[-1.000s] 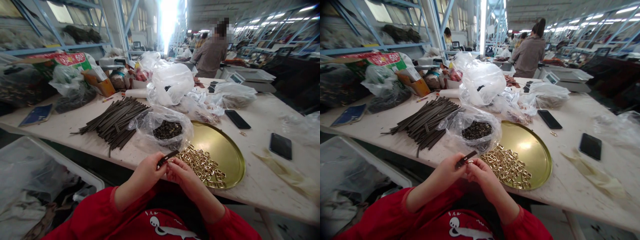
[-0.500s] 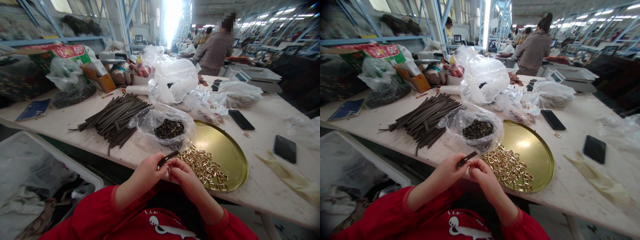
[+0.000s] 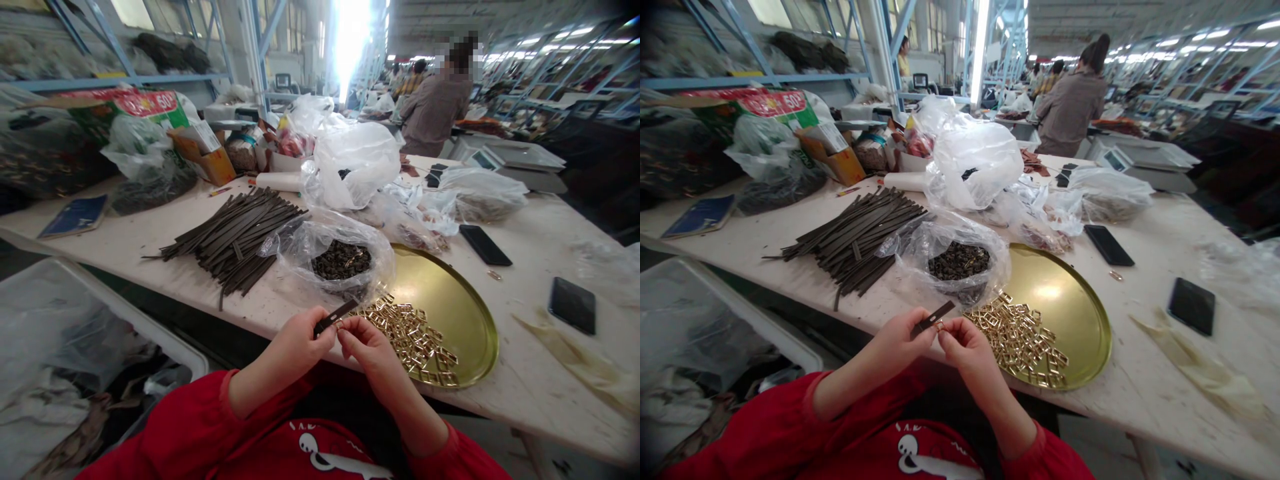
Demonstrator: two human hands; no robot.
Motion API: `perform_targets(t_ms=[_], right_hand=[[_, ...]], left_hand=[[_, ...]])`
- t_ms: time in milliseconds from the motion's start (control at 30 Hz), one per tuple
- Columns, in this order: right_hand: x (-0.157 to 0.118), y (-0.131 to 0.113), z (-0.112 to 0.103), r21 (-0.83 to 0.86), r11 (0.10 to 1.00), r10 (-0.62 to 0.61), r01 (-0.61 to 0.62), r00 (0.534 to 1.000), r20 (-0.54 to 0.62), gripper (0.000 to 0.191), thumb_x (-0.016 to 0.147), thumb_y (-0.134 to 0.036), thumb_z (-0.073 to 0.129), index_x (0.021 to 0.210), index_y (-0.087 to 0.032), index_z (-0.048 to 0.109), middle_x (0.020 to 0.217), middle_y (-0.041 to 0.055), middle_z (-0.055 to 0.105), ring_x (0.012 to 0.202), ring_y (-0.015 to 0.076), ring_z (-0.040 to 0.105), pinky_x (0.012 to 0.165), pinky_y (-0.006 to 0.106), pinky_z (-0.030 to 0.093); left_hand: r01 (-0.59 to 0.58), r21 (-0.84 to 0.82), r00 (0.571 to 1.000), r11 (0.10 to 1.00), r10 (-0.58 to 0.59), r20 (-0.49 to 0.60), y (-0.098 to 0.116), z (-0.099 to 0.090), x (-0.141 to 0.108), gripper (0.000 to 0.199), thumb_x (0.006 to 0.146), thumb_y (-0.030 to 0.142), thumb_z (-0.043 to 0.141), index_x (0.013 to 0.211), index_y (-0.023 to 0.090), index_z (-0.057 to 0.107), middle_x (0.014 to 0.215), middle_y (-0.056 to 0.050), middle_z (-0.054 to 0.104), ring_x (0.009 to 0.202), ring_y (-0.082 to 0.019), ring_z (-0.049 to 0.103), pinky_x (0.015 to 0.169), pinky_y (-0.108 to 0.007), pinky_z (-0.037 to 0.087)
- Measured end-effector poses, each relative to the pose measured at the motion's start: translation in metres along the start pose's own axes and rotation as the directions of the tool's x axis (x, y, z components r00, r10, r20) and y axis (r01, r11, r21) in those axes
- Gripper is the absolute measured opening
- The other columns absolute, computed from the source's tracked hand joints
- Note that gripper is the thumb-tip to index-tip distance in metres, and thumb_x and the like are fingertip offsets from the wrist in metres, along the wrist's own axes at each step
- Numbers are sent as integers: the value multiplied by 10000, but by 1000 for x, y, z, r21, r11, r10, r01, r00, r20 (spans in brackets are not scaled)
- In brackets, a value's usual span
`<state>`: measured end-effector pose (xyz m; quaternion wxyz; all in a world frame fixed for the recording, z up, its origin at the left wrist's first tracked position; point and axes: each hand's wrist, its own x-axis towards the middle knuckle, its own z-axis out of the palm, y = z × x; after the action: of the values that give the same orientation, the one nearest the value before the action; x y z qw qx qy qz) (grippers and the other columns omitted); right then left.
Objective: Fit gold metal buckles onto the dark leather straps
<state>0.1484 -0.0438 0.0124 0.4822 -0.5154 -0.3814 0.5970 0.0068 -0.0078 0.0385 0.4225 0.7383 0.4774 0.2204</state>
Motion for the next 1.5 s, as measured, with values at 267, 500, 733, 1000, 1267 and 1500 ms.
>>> perform_targets(t_ms=[267, 500, 733, 1000, 1267, 1500], right_hand=[[-1, 14, 2, -120, 972, -216, 204, 971, -99, 196, 733, -372, 617, 824, -209, 560, 743, -1, 575, 665, 132, 502, 620, 266, 388], [-7, 12, 8, -64, 968, -250, 242, 953, -173, 220, 726, -321, 634, 916, -226, 574, 822, 13, 620, 756, 153, 567, 709, 291, 446], [-7, 3, 1, -5, 983, -183, 183, 979, -89, 220, 704, -326, 644, 894, -221, 610, 778, -9, 643, 699, 123, 580, 695, 269, 472], [-4, 6, 5, 3, 964, -263, 268, 948, -178, 232, 694, -287, 659, 890, -225, 551, 770, -20, 612, 719, 120, 588, 672, 249, 474], [-2, 10, -2, -222, 932, -328, 286, 927, -183, 116, 737, -291, 617, 794, -197, 580, 753, 3, 626, 703, 138, 579, 656, 266, 464], [-2, 9, -2, -342, 871, -426, 353, 889, -168, 88, 753, -273, 598, 714, -199, 571, 800, 23, 636, 758, 165, 593, 706, 310, 469]], left_hand=[[24, -85, 1000, 996, -24, -1, -3, 5, -4, 138, 770, 243, 442, 739, 155, 544, 629, 27, 522, 604, -116, 457, 563, -221, 339], [40, -196, 999, 980, -42, -6, -1, 7, -4, 151, 776, 261, 441, 724, 149, 529, 627, 34, 488, 611, -107, 440, 566, -211, 347], [40, -208, 998, 977, -28, 59, -4, 3, -1, 170, 778, 303, 483, 793, 145, 543, 656, 35, 505, 623, -104, 440, 576, -210, 348], [73, -177, 994, 982, -86, -64, -1, 6, -1, 221, 777, 360, 505, 680, 166, 462, 604, 54, 451, 581, -96, 410, 545, -212, 322], [61, -96, 994, 993, -69, -87, -2, 12, -3, 200, 797, 337, 479, 690, 168, 462, 624, 39, 475, 600, -111, 436, 562, -229, 325], [19, -65, 997, 998, -23, -69, 3, 12, -10, 158, 833, 283, 437, 765, 160, 509, 711, -1, 565, 664, -135, 504, 607, -241, 355]])
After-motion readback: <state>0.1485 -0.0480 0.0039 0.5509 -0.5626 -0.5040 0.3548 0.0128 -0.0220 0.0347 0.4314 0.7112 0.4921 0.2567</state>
